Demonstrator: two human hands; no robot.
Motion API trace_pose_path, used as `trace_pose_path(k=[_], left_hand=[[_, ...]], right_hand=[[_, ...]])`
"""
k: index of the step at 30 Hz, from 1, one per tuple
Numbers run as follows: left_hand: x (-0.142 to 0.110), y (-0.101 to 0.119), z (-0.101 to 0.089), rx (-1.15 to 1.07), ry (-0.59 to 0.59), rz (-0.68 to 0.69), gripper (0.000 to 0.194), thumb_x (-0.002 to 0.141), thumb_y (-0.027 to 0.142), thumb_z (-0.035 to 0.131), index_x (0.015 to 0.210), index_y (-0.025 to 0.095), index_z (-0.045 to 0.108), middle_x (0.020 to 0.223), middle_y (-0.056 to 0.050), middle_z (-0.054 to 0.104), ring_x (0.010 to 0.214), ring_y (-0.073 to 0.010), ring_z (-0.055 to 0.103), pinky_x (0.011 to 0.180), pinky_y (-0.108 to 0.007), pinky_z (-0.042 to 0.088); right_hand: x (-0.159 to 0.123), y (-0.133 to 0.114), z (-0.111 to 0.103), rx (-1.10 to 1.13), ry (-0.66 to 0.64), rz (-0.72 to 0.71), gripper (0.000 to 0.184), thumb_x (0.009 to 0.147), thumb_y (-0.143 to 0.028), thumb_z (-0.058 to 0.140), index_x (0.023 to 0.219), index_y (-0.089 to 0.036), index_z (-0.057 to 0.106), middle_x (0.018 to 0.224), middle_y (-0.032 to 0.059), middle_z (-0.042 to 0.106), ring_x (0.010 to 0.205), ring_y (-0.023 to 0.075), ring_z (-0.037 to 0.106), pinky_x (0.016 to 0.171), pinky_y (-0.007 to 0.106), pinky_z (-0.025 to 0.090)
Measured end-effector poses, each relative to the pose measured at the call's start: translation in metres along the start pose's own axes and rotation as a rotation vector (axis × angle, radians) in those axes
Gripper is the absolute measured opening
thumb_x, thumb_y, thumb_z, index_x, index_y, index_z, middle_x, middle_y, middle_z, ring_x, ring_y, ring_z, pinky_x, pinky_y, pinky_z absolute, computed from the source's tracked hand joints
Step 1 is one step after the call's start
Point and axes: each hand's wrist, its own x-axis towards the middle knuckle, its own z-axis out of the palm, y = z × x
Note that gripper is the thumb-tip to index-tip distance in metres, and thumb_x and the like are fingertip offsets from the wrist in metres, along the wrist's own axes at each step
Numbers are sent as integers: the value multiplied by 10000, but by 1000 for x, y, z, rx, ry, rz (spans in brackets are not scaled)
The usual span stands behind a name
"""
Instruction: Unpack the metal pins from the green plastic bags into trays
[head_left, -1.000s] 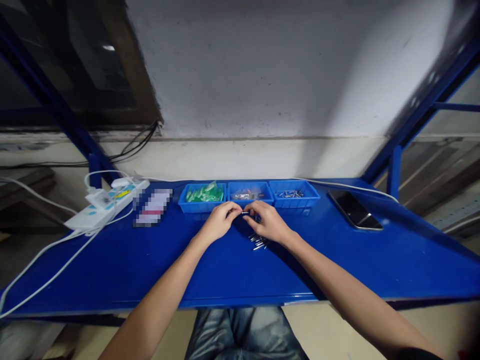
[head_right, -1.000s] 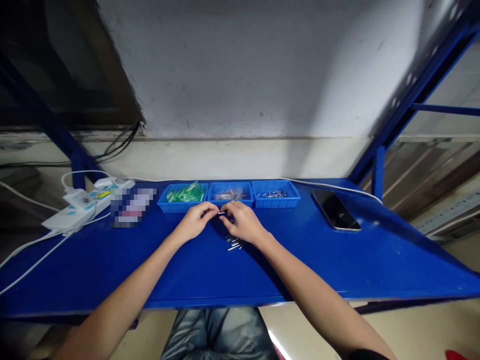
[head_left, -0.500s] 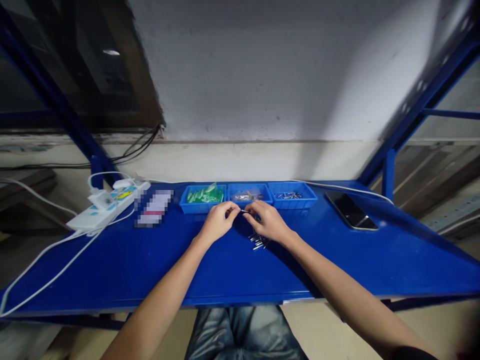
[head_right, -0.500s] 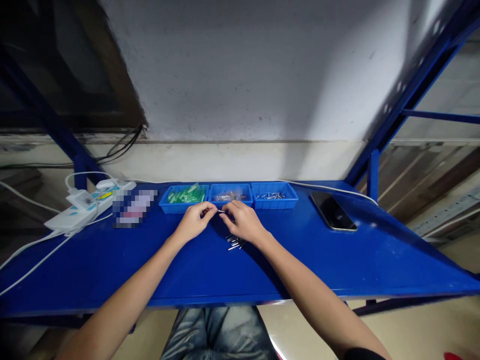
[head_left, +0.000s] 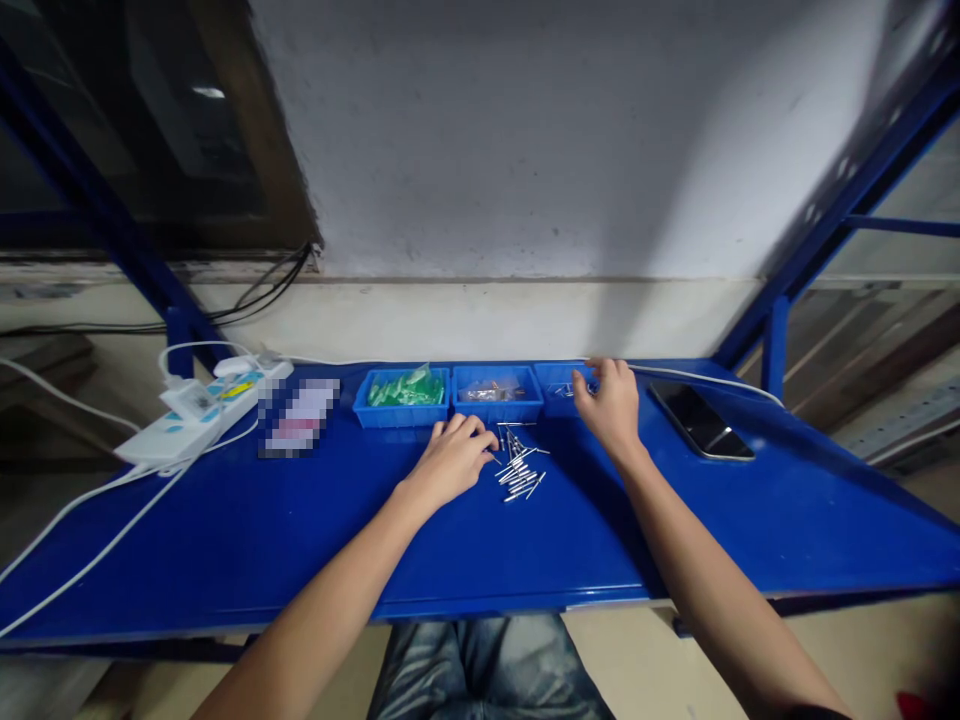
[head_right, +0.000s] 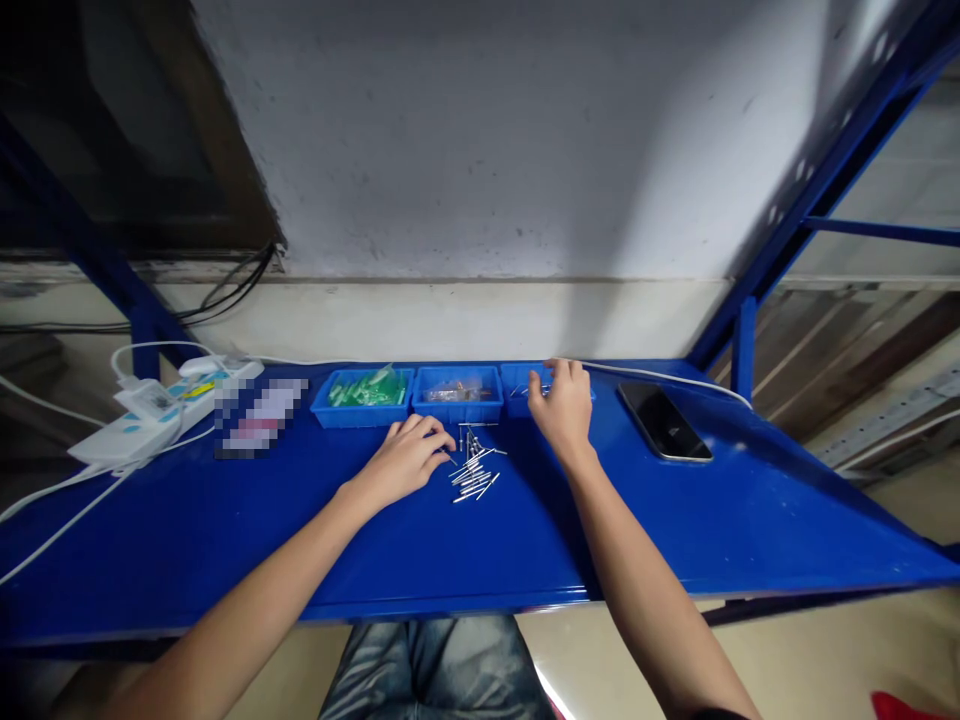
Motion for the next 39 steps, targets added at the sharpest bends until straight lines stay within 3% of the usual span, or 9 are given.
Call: trace_pose_path(k=[3, 5, 9, 12, 17, 24, 33, 39], left_hand=[[1, -2, -1, 36, -15, -45, 114, 888, 227, 470, 868, 221, 582, 915, -29, 568, 924, -210, 481, 794, -366, 350], [1, -6, -2, 54, -11, -65, 135, 899, 227, 443, 850, 215, 568, 890, -29, 576, 917, -212, 486, 790, -364, 352], [-2, -20, -9, -26, -31, -117, 139, 876, 292, 497, 996, 242, 545, 987, -31, 603, 983, -225, 497, 816, -368, 367], [-5, -31, -14, -45, -63, -155, 183, 851, 312, 532, 1028, 266, 550, 1028, -29, 597, 1027, -240, 495, 837, -381, 374], [-3, -30, -12, -41, -74, -143, 96, 860, 243, 486, 848, 239, 582, 935, -26, 593, 951, -227, 521, 803, -359, 394], [2, -21, -9, -193, 75, -159, 191, 905, 227, 369, 877, 204, 556, 900, -45, 622, 890, -208, 537, 769, -319, 417], [3, -18, -8, -308, 172, -174, 168, 901, 277, 403, 890, 210, 557, 846, -30, 634, 835, -187, 584, 728, -289, 437], [4, -12, -10, -318, 248, -252, 234, 915, 303, 379, 803, 208, 562, 720, -13, 633, 668, -158, 599, 635, -251, 414]], right_hand=[[-7, -17, 2, 110, -92, -77, 160, 845, -300, 496, 903, -178, 581, 808, 74, 573, 784, 224, 527, 748, 351, 417], [-15, -36, 2, 211, -219, -173, 156, 870, -289, 471, 893, -186, 585, 751, 50, 575, 751, 206, 530, 737, 332, 415], [-33, -67, 5, 303, -472, -341, 148, 876, -276, 479, 905, -187, 593, 726, 39, 576, 736, 192, 525, 707, 312, 412], [-42, -74, 9, 292, -559, -394, 144, 876, -269, 486, 923, -187, 595, 750, 42, 588, 740, 185, 526, 709, 309, 409], [-45, -72, 13, 248, -667, -454, 150, 858, -283, 529, 943, -178, 594, 815, 54, 606, 771, 184, 528, 752, 320, 410], [-42, -73, 9, 236, -684, -521, 74, 855, -223, 538, 914, -192, 570, 837, 48, 594, 795, 174, 529, 698, 278, 396], [-43, -71, 14, 99, -645, -506, 121, 919, -192, 413, 872, -176, 523, 806, 63, 604, 742, 179, 553, 665, 281, 391], [-44, -77, 9, 159, -635, -492, 119, 925, -247, 415, 896, -178, 508, 812, 61, 600, 736, 172, 553, 647, 270, 391]])
